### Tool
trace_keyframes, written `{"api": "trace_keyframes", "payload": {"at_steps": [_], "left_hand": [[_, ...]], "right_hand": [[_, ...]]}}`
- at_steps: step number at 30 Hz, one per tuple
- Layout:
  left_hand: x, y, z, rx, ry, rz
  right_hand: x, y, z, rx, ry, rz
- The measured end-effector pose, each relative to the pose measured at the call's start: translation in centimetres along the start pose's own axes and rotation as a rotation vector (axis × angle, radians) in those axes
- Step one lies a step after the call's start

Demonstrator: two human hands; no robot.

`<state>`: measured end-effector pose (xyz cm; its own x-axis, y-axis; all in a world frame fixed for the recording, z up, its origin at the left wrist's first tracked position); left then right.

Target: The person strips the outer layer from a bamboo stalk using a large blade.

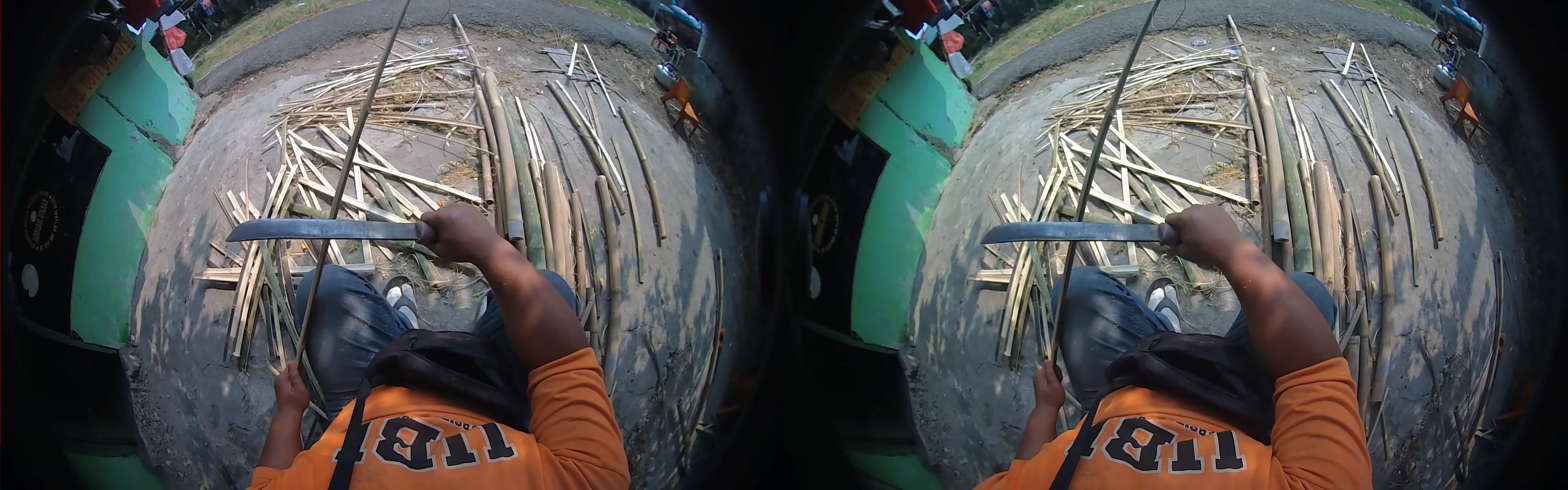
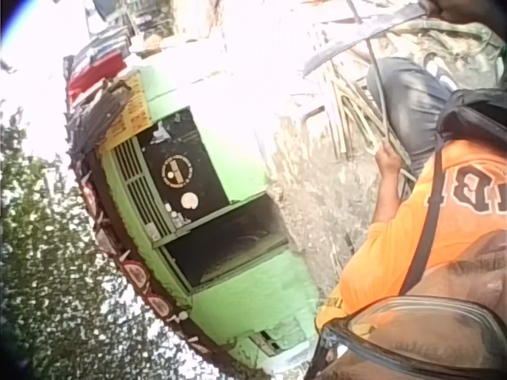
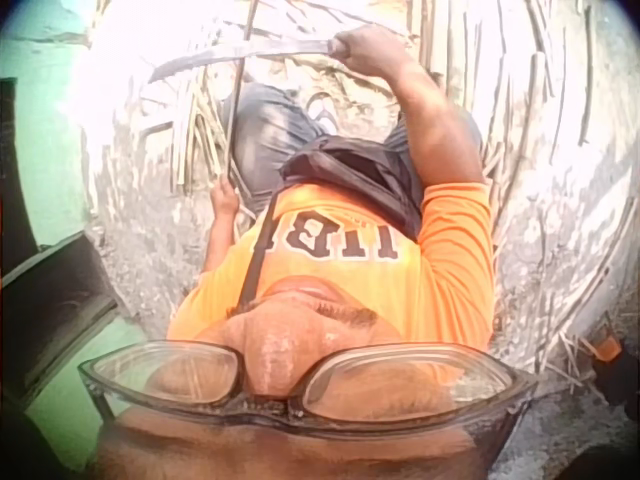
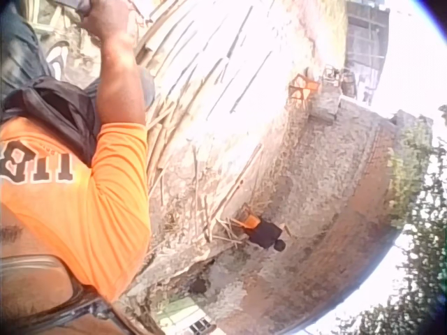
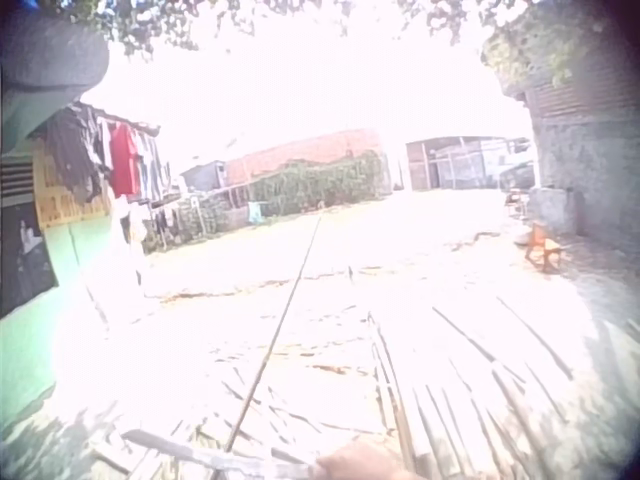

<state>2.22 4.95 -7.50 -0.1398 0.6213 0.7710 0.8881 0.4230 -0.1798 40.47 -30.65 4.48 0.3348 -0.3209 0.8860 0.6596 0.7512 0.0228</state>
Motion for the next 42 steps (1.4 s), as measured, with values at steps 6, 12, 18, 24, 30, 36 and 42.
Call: {"api": "trace_keyframes", "payload": {"at_steps": [6,12,18,24,30,36,42], "left_hand": [[0.4,0.0,-1.3,-0.009,0.005,-0.034],[0.1,-0.1,-0.6,-0.003,-0.036,-0.029],[0.0,0.2,-0.8,0.009,-0.017,0.007],[-0.9,0.1,1.2,0.043,-0.097,0.04],[-0.7,0.2,0.8,0.034,-0.08,0.035],[0.0,0.2,-1.1,0.024,-0.061,0.013],[-1.1,0.0,0.4,0.037,-0.143,0.08]], "right_hand": [[-0.5,0.1,1.4,0.115,-0.082,0.017],[1.3,-0.6,0.5,0.15,-0.084,-0.092],[1.2,-0.6,-2.0,-0.056,0.078,-0.091],[-0.2,0.2,-0.6,-0.013,0.104,0.033],[1.2,-0.2,-0.8,0.002,0.039,-0.016],[1.1,-0.8,-1.1,-0.041,0.022,-0.009],[0.0,-0.2,0.4,-0.034,0.121,0.057]]}}
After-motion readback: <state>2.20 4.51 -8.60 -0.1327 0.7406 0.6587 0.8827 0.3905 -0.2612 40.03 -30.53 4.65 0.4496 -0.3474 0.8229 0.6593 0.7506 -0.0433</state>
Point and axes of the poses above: each hand's wrist, its own y-axis towards the middle knuckle, its own x-axis out of the back of the hand, z = x × y, the point moved 6 cm from there along y, towards the middle knuckle, and after that the axes turned 12 degrees about z, right-handed, at the moved point
